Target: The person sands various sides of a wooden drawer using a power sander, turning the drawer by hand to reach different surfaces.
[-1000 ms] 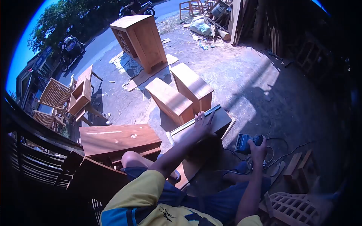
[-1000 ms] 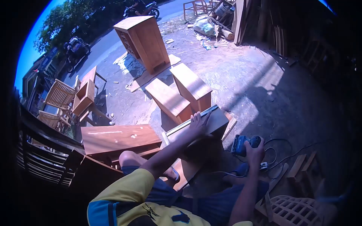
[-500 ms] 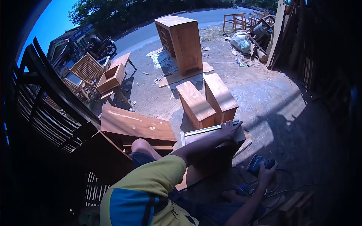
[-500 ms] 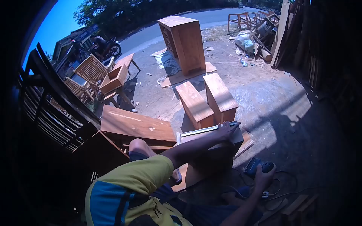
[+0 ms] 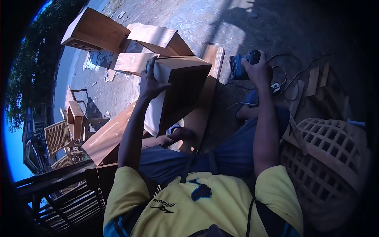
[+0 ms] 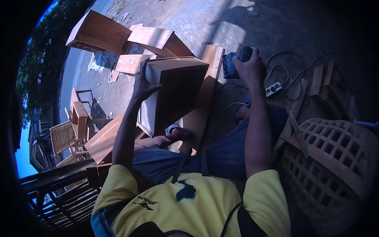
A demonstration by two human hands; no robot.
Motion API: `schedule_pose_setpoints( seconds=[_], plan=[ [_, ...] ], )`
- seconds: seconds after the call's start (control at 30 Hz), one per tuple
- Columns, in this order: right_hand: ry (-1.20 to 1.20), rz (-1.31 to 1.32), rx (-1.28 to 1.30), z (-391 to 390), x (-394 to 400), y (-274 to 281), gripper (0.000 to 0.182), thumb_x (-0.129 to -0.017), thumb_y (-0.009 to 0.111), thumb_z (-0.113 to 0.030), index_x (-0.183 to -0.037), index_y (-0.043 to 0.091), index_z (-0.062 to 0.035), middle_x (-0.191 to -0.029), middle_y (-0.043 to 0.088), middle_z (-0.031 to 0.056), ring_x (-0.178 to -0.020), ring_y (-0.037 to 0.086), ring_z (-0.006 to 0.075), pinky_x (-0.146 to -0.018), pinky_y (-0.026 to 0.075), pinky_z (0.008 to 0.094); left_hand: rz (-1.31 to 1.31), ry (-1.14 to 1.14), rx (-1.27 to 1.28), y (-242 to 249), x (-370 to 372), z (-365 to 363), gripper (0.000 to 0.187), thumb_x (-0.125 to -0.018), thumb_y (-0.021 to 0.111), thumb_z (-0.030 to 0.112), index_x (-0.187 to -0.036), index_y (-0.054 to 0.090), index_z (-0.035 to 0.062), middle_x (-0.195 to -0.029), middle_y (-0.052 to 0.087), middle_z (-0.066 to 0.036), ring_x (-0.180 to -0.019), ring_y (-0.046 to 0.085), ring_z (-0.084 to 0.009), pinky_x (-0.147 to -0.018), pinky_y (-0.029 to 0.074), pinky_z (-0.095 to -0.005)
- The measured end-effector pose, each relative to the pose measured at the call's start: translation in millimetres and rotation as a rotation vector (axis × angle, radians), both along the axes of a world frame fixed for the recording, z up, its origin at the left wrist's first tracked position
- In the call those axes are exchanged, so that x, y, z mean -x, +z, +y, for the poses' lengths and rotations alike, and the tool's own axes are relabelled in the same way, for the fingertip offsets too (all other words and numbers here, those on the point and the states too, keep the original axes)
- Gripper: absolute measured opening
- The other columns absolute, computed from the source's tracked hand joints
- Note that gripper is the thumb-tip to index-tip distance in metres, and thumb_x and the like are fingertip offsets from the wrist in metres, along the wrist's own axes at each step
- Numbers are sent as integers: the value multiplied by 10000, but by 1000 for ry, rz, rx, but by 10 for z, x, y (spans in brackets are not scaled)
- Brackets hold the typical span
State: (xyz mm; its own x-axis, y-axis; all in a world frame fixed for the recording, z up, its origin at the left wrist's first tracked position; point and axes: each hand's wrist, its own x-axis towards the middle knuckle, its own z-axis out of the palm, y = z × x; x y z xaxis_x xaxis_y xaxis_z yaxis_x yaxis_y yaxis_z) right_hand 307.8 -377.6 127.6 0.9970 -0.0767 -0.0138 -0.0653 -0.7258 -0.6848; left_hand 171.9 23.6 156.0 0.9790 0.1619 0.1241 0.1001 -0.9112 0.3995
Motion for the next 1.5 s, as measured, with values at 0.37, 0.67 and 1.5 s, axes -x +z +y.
schedule_pose_setpoints(
  seconds=[0.37,0.67,1.5],
  plan=[
    [-79,3,20,-93,-46,40,793,-817,772,-536,-1434,544,-94,-1231,723,262,-1137,714,449,-985,556,542,-151,246,199,112,-419,-326,1031,-627,989,313,-1483,459,91,-1422,557,-190,-1286,569,-411,-1086,489,-511],
    [-58,0,16,-265,-62,19,806,-820,763,-548,-1437,522,-91,-1167,723,278,-1105,717,457,-958,562,545,-224,233,204,-141,-798,-667,1092,-647,994,354,-1533,408,104,-1484,527,-189,-1363,534,-419,-1126,473,-506],
    [414,-148,40,707,110,348,770,-811,820,-423,-1482,548,-158,-1250,710,249,-1114,711,449,-977,553,537,-225,454,477,-1526,1641,-709,1570,-570,1012,330,-1699,-36,26,-1740,126,-267,-1612,187,-424,-1319,230,-500]
  ],
)
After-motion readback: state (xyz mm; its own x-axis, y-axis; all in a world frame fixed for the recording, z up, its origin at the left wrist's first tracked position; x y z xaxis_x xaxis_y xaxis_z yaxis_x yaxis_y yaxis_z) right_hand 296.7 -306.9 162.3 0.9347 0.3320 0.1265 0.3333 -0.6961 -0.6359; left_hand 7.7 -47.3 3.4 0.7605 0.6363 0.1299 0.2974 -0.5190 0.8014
